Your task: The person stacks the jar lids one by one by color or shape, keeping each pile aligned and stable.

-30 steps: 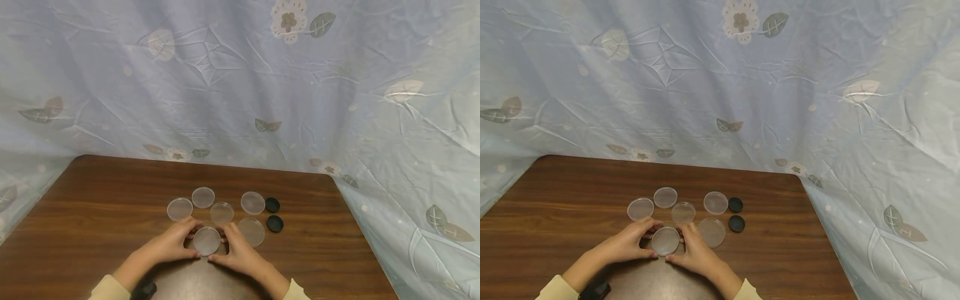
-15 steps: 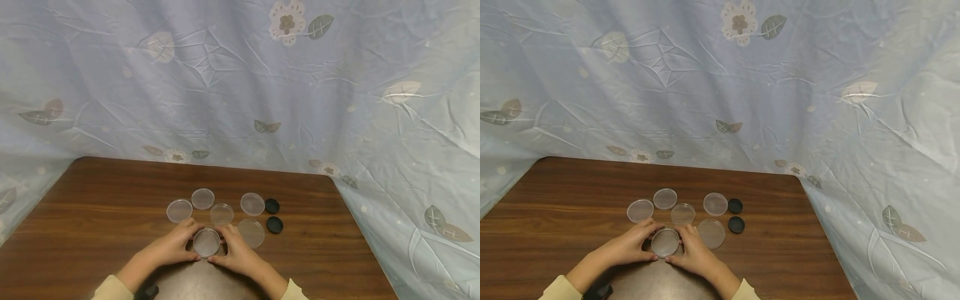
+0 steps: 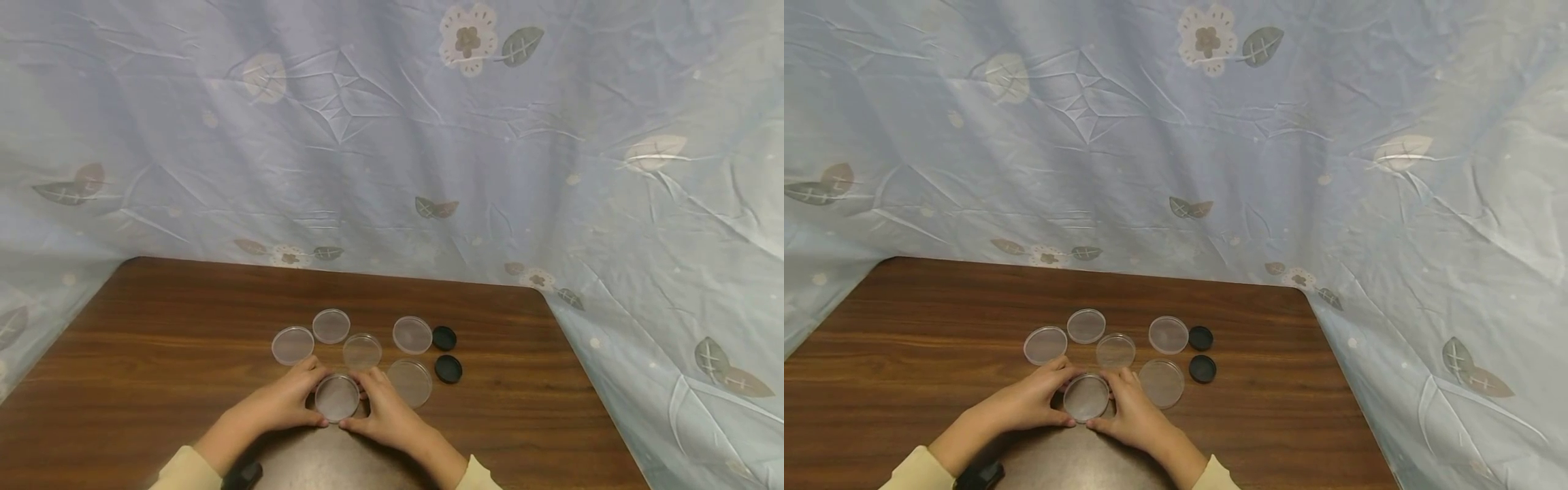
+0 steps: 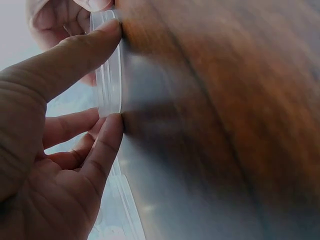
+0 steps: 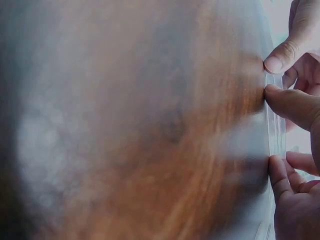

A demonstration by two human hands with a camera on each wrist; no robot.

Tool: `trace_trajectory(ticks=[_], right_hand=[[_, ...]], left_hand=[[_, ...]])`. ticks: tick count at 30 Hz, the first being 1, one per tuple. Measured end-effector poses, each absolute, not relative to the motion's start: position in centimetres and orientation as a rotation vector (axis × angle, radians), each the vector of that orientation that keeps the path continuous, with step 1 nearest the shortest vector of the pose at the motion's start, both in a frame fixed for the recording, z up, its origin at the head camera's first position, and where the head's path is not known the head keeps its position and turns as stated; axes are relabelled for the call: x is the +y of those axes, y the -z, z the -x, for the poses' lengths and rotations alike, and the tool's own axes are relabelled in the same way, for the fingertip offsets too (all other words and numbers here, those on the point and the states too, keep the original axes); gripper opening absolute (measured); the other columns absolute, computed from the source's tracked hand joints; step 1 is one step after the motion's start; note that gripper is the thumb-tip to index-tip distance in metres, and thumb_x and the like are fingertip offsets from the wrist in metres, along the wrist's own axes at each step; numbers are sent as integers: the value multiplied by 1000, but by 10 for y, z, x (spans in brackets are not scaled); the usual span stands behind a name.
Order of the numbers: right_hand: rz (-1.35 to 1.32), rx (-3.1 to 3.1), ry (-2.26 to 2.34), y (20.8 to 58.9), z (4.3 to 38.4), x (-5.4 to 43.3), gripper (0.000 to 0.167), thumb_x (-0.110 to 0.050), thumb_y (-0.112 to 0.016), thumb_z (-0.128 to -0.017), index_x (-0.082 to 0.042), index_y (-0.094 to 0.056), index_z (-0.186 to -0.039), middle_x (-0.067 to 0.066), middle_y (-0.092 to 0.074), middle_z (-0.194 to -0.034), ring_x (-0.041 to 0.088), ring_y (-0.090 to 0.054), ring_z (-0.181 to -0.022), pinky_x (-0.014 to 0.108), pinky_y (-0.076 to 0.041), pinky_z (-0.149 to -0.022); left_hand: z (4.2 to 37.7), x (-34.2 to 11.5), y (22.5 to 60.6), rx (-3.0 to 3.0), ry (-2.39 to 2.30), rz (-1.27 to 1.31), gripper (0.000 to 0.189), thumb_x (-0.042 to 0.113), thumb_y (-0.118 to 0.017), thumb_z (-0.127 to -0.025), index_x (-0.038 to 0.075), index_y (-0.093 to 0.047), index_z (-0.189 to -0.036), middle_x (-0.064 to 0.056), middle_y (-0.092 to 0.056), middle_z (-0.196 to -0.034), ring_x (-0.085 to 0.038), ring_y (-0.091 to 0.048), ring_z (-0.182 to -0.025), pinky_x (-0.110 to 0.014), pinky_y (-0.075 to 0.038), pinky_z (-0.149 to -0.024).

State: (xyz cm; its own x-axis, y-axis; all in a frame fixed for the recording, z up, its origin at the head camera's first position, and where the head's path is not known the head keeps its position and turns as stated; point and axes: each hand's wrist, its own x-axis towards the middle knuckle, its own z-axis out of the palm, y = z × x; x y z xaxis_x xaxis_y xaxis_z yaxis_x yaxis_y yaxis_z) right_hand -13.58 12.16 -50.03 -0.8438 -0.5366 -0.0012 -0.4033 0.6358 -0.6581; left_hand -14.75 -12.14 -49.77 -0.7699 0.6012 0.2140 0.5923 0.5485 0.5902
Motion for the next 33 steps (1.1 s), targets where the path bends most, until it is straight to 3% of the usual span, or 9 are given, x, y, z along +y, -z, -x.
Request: trace_trajectory(ticks=[5,12,22,33], right_hand=[[777,2682,968,500,137,121,73,-29,-89,-85,-8,-54,-146,6,-58,-132,10,-56,-113,20,-54,-96],[786,2684,946,500,137,120,71,-31,-88,-85,-7,-57,-144,5,-59,-127,8,-57,-110,20,-54,-94],[786,2683,958,499,139,120,73,-33,-90,-84,-6,-58,-143,4,-60,-127,7,-58,-107,20,-54,-93],[836,2689,951,499,137,117,71,-36,-90,-84,-6,-60,-141,4,-61,-127,5,-56,-107,20,-53,-93]], left_hand=[[152,-123,503,2751,-1031,-1063,65,31,-96,-70,7,-67,-122,-1,-57,-107,-8,-55,-95,-31,-54,-78],[166,-125,543,2788,-1041,-1065,63,36,-97,-67,17,-67,-120,5,-55,-106,-5,-52,-91,-26,-51,-74],[149,-121,487,2704,-978,-918,64,32,-97,-68,9,-69,-120,1,-59,-108,-9,-57,-94,-27,-54,-78],[144,-122,485,2738,-932,-898,65,27,-97,-68,5,-69,-122,0,-61,-110,-10,-58,-97,-28,-55,-80]])
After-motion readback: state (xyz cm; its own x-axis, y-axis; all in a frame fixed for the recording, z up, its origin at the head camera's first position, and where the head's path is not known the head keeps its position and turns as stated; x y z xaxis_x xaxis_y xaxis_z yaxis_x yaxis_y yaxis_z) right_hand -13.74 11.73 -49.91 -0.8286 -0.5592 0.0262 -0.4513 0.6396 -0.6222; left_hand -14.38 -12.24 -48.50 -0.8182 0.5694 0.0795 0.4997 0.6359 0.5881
